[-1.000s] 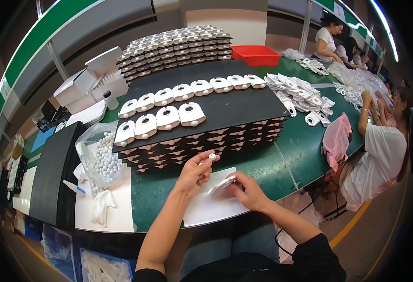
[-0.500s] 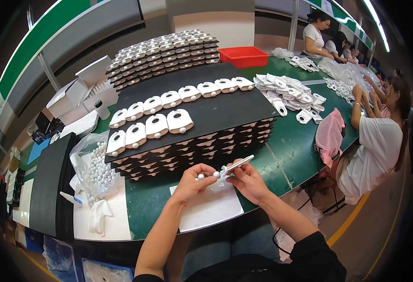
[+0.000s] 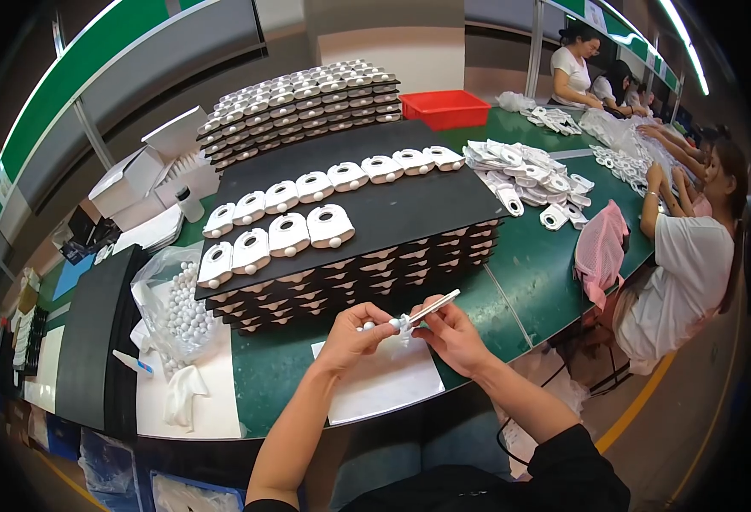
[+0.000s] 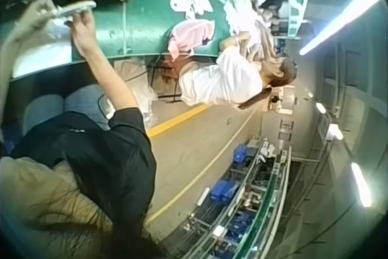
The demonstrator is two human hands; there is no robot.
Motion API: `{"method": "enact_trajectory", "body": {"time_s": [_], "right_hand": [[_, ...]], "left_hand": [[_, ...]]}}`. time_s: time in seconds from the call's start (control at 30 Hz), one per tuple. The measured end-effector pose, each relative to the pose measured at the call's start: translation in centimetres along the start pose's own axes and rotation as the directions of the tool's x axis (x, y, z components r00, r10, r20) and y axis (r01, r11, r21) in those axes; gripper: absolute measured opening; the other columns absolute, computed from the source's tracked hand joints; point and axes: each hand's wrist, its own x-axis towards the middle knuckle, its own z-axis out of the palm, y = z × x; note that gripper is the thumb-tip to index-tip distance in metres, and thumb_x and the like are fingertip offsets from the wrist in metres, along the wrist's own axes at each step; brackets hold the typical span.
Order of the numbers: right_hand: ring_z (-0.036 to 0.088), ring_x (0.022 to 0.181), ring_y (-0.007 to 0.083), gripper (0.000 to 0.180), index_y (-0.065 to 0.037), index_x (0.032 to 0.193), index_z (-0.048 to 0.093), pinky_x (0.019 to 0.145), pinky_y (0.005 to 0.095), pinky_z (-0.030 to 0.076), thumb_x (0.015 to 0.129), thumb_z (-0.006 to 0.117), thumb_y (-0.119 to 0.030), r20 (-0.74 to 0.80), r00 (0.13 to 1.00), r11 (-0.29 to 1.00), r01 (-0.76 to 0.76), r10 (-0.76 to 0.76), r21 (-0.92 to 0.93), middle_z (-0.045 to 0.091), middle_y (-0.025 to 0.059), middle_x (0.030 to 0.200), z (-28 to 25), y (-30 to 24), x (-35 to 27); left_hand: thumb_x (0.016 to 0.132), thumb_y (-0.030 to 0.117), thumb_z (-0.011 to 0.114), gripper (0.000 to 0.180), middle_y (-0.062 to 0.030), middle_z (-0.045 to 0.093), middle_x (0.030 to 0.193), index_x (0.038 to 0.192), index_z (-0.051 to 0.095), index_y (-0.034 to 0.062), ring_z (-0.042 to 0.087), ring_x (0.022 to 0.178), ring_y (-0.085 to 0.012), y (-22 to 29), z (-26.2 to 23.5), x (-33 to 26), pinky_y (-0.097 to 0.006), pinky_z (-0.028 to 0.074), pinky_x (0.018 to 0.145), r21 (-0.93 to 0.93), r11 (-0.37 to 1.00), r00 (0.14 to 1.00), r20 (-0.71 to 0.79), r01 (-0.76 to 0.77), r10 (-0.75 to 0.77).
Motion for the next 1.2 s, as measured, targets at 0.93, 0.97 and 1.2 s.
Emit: {"method": "enact_trajectory", "body": {"time_s": [0.93,0.97,1.2], "right_hand": [[0.056,0.081,0.0067,0.023,0.001,0.106,0.05,0.071,0.0212,0.046,0.085,0.054,-0.005,0.157,0.968,0.762,0.251,-0.196,-0.597,0.059,0.0034,0.09,4.0,-7.3,5.6],[0.054,0.074,0.0047,0.027,0.001,0.109,0.048,0.064,0.0189,0.044,0.083,0.055,-0.004,0.114,0.95,0.767,0.303,-0.291,-0.565,0.059,0.0018,0.083,4.9,-8.4,6.6],[0.053,0.063,0.0098,0.033,0.006,0.106,0.054,0.057,0.023,0.041,0.08,0.058,-0.013,0.063,0.959,0.316,0.152,-0.275,-0.936,0.062,0.0089,0.074,3.8,-11.0,14.5]], "left_hand": [[0.073,0.017,0.066,0.018,0.0046,0.043,0.056,0.071,0.052,0.0064,0.036,0.05,-0.0024,-0.8,-0.5,0.3,-0.018,0.026,0.043,0.159,0.932,0.92,-0.171,-0.327,0.352],[0.08,0.026,0.061,0.021,0.0042,0.041,0.058,0.079,0.05,0.0075,0.035,0.05,-0.0035,-0.8,-1.1,0.3,-0.018,0.024,0.041,0.076,0.969,0.965,-0.1,-0.235,0.242],[0.086,0.026,0.054,0.018,0.0023,0.042,0.066,0.09,0.049,0.0091,0.034,0.051,-0.0052,0.3,-1.1,0.3,-0.016,0.021,0.039,-0.367,0.929,0.994,-0.074,0.052,-0.085]]}}
